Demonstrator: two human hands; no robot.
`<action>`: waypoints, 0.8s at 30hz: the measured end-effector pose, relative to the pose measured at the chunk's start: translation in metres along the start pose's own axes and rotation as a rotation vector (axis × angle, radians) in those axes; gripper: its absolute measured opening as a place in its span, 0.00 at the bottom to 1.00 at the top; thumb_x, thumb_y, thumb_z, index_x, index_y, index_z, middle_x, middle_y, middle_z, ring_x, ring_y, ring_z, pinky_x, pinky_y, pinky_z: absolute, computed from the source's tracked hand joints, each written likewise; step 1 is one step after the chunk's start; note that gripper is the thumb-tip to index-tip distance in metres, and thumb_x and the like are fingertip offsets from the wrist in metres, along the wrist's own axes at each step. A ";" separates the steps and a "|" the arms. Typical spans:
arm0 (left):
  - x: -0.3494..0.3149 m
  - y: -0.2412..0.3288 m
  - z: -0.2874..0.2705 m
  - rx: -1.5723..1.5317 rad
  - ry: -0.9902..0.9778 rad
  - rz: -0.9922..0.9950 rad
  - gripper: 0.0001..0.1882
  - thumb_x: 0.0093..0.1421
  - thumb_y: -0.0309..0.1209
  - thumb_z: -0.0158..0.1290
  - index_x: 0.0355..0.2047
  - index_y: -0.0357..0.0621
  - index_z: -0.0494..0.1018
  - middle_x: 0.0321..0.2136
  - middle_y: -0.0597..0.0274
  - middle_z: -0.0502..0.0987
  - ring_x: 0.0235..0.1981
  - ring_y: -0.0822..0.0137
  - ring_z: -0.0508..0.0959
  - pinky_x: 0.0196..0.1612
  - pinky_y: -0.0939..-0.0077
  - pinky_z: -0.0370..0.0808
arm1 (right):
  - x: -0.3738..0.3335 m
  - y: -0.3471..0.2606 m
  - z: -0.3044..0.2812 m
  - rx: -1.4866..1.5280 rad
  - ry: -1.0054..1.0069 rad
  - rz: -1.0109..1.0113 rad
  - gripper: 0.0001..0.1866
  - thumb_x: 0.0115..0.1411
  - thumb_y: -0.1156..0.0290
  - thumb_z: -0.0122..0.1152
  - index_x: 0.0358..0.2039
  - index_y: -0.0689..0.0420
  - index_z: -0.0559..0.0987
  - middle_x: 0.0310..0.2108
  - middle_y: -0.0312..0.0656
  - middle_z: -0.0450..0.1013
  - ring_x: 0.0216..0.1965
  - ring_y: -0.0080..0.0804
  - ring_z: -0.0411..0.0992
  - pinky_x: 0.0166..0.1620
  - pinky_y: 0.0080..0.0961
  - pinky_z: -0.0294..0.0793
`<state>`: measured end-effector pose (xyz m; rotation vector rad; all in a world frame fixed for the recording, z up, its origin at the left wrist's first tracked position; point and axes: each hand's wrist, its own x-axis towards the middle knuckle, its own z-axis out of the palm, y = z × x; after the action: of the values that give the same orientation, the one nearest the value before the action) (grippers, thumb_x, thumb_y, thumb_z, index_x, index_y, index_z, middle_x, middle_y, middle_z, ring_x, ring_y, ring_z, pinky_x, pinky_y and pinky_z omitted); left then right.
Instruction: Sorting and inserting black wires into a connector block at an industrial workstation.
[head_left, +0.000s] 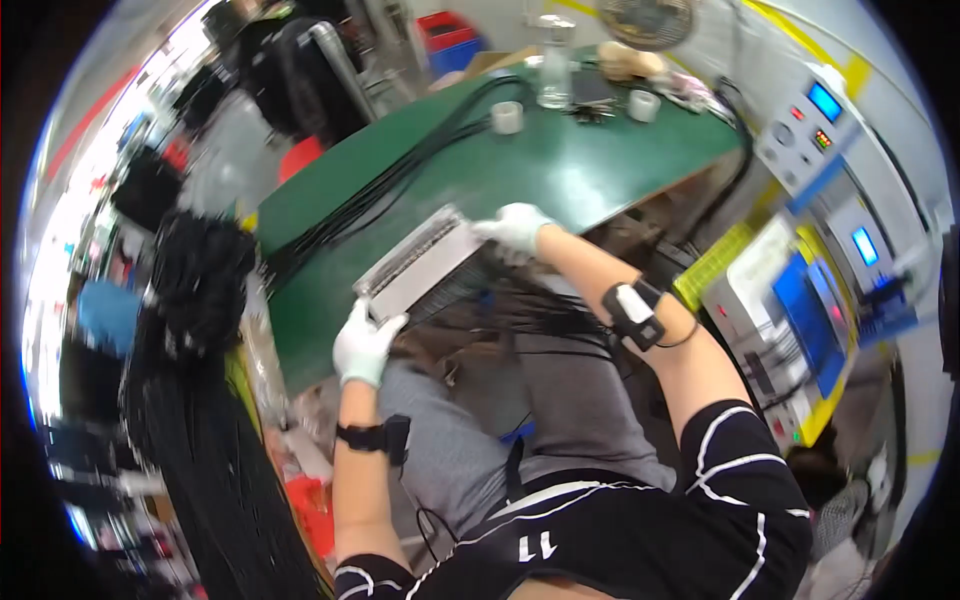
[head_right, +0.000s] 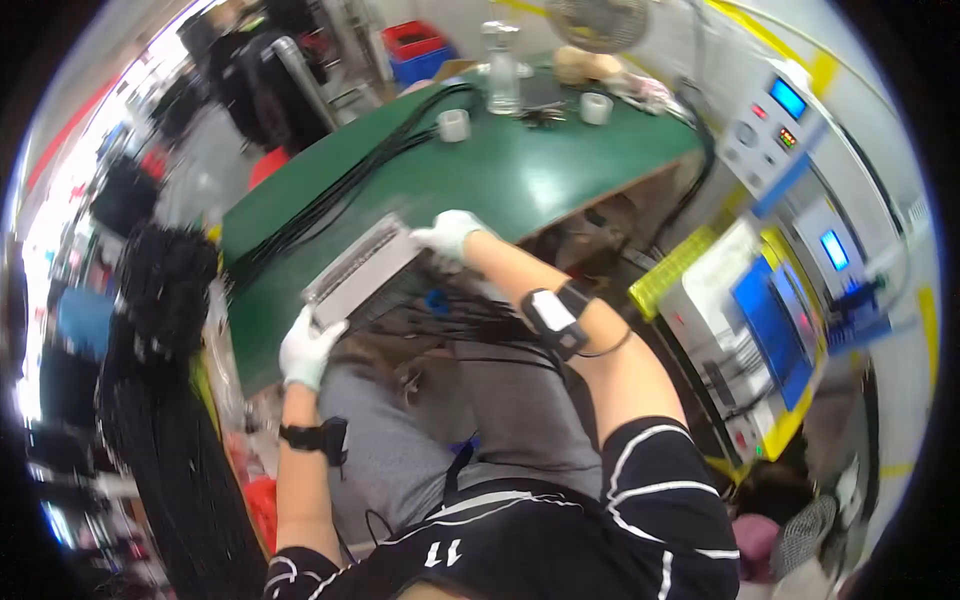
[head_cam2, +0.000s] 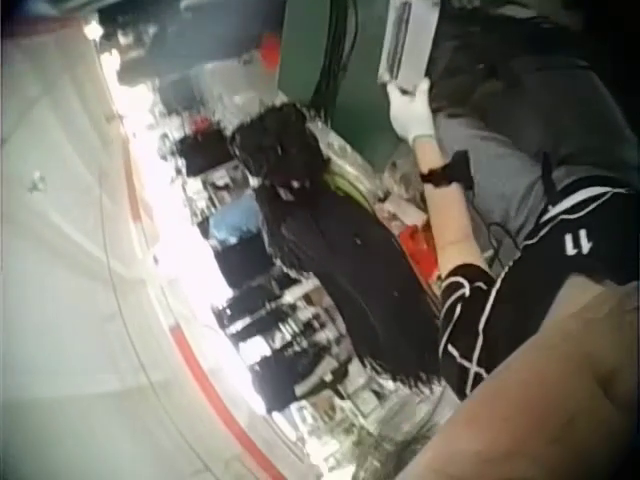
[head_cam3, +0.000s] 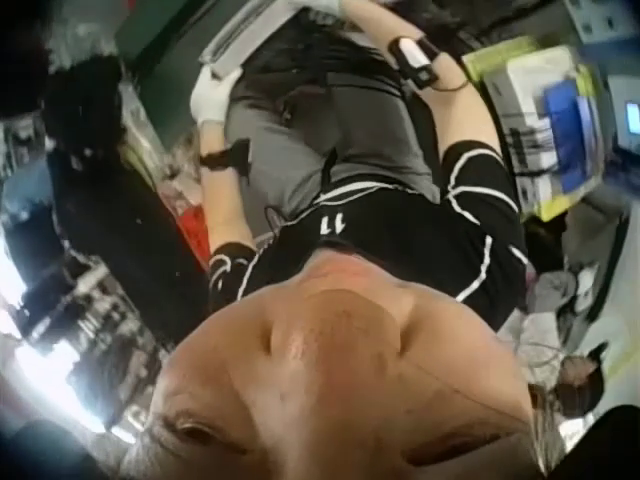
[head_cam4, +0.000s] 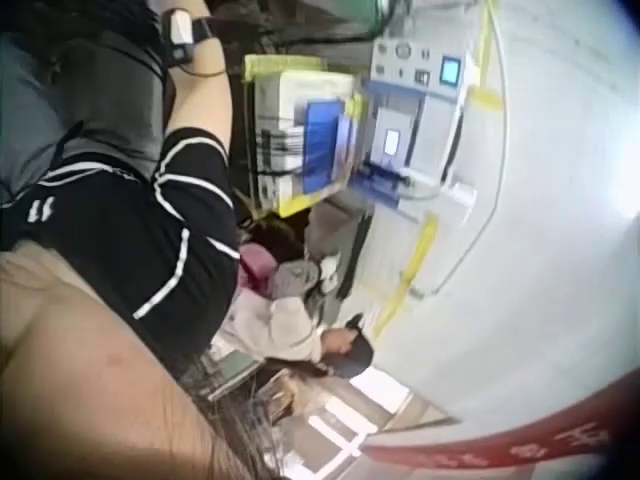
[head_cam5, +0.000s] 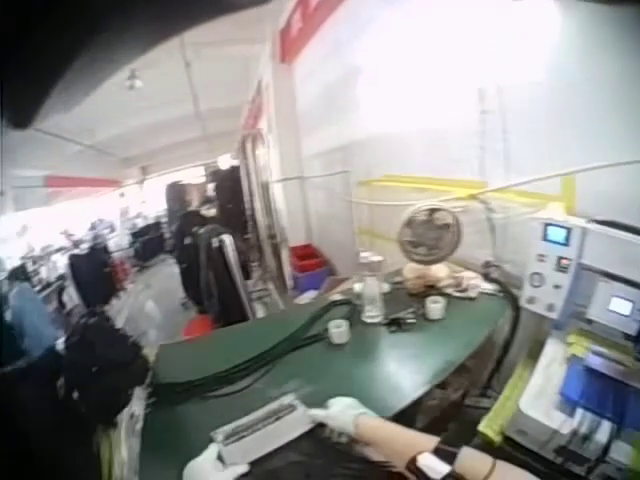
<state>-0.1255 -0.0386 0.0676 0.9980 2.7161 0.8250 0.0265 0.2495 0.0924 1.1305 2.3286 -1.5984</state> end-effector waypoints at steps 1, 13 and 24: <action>0.000 0.006 -0.001 -0.049 -0.035 -0.021 0.45 0.46 0.56 0.68 0.57 0.37 0.72 0.21 0.61 0.74 0.22 0.67 0.73 0.30 0.69 0.72 | 0.004 0.000 -0.004 0.029 0.005 0.044 0.25 0.57 0.47 0.63 0.34 0.62 0.79 0.23 0.43 0.75 0.17 0.29 0.72 0.19 0.23 0.71; 0.000 -0.014 -0.001 0.005 -0.029 -0.062 0.48 0.47 0.55 0.67 0.61 0.35 0.68 0.20 0.63 0.77 0.22 0.65 0.76 0.30 0.71 0.72 | 0.015 -0.003 0.005 0.182 0.047 0.026 0.18 0.57 0.49 0.68 0.26 0.50 0.77 0.15 0.27 0.62 0.12 0.14 0.56 0.14 0.17 0.53; -0.022 -0.015 -0.061 -1.206 0.200 0.344 0.42 0.58 0.37 0.63 0.69 0.43 0.55 0.59 0.44 0.68 0.56 0.55 0.73 0.53 0.58 0.77 | -0.127 -0.106 0.038 0.473 -0.252 -0.797 0.17 0.66 0.62 0.59 0.48 0.62 0.78 0.34 0.36 0.77 0.32 0.23 0.74 0.39 0.20 0.74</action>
<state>-0.1353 -0.0893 0.1092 1.0225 1.5385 2.2581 0.0401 0.1333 0.2157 -0.0558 2.4173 -2.4473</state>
